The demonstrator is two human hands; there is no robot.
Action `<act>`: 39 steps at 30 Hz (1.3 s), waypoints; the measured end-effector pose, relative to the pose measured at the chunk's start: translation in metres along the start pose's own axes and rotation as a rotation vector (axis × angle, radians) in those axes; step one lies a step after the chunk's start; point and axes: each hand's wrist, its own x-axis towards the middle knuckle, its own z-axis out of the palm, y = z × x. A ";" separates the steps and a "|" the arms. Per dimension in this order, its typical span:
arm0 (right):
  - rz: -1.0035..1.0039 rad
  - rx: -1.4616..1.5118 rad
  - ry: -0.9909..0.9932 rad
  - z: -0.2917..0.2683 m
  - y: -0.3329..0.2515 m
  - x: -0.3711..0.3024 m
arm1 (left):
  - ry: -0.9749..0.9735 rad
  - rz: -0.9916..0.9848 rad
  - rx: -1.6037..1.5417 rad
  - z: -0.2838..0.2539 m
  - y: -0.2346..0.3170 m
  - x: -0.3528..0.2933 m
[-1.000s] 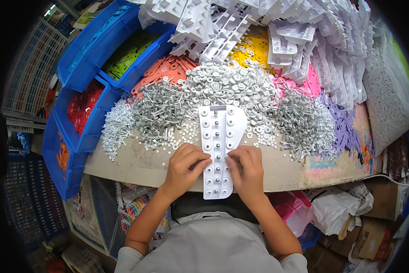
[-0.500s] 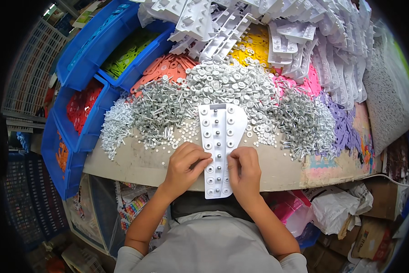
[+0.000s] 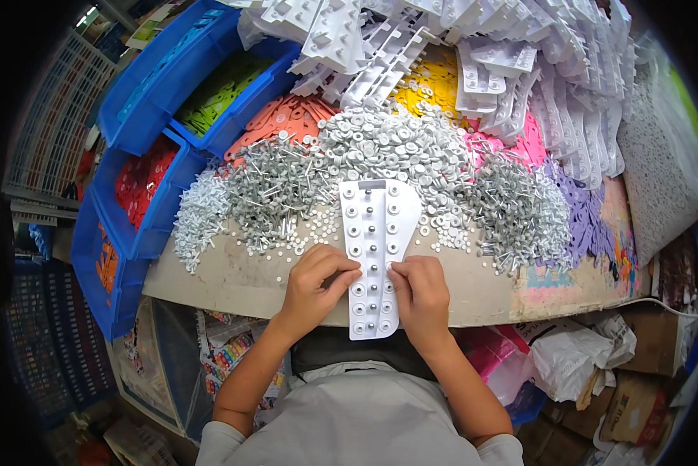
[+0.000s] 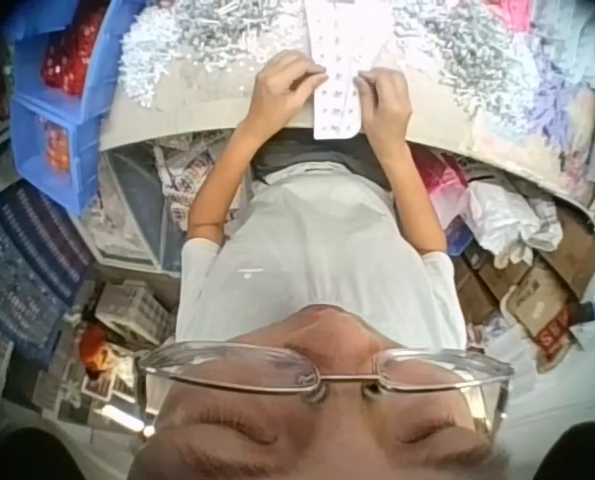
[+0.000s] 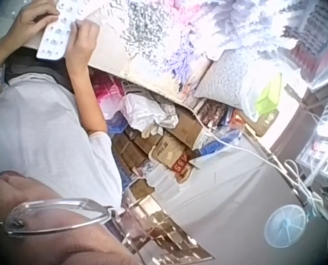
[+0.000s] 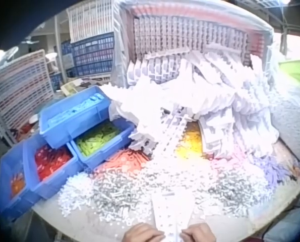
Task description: Assembling toy xylophones by inserting colored plastic keys and metal pins into white plastic bases.
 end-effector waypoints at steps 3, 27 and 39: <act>-0.071 -0.112 0.030 0.000 -0.005 0.002 | 0.018 -0.004 -0.002 0.001 0.000 0.000; -0.194 -0.144 -0.115 -0.045 -0.006 0.019 | 0.090 -0.114 0.017 -0.006 0.000 0.000; -0.330 -0.181 -0.130 -0.036 0.004 0.017 | 0.177 0.163 0.569 -0.034 -0.029 0.080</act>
